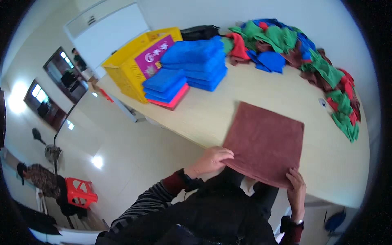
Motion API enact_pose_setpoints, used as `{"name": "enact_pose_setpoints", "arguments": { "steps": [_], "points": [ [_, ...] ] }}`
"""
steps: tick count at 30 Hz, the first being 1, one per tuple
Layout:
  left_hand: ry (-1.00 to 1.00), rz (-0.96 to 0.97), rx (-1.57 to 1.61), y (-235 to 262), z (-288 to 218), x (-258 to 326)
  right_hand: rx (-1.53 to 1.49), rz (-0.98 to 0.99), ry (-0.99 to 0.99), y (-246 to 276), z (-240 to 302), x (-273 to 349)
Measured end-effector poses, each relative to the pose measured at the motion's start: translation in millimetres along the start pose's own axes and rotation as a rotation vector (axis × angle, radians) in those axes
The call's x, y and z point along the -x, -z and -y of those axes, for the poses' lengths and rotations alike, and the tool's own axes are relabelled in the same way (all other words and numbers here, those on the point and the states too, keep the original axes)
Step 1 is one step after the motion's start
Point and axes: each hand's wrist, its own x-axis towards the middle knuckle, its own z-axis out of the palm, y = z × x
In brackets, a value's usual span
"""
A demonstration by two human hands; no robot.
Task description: Folding various colored cloths and stacking them on a workspace table.
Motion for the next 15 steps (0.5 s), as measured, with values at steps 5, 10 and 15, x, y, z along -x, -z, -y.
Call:
{"name": "enact_pose_setpoints", "arguments": {
  "steps": [5,10,15],
  "points": [
    [0.076,0.022,0.149,6,1,-8,-0.161,-0.027,-0.099,5,-2,-5],
    [0.145,0.11,0.284,25,1,-18,-0.378,-0.034,-0.329,27,5,-16],
    [0.383,0.076,0.487,35,2,-50,-0.463,0.06,-0.399,44,-9,-34]
  ]
}}
